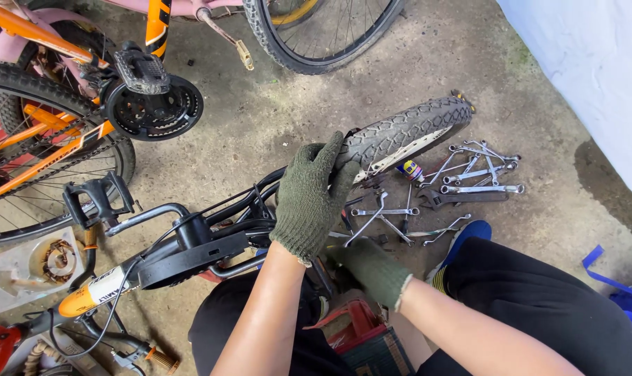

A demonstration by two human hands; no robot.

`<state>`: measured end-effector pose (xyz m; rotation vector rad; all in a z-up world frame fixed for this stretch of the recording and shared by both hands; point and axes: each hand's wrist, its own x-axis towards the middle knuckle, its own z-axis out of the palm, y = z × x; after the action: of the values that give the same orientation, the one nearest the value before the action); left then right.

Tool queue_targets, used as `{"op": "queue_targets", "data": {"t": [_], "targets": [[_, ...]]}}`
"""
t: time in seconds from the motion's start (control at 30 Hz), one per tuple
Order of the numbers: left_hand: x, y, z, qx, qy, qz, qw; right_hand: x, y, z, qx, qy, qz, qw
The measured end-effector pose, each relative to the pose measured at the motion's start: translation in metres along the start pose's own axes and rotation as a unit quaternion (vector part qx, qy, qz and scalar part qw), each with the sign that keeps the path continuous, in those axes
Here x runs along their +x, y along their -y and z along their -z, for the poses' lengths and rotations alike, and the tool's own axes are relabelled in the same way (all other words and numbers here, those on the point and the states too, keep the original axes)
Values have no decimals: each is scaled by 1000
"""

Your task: Repairing a bicycle wheel by using wrenches to adjust the axle nuts.

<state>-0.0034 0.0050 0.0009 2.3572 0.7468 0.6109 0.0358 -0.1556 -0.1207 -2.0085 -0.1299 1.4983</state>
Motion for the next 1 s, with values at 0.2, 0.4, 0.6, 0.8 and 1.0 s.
{"op": "queue_targets", "data": {"t": [0.2,0.4,0.6,0.8,1.0], "targets": [[-1,1,-6,31,-10,1,999,-36,51,118,-413,229,319,822],[1,-4,-8,19,-27,-9,999,-40,45,150,-187,136,143,962],[5,-11,-7,20,-23,-1,1000,-68,86,195,-62,32,99,993],[7,-15,-9,20,-25,2,999,-2,76,218,-589,12,580,562],[8,-11,-12,3,-32,-1,999,-13,56,202,-641,-47,553,529]]}}
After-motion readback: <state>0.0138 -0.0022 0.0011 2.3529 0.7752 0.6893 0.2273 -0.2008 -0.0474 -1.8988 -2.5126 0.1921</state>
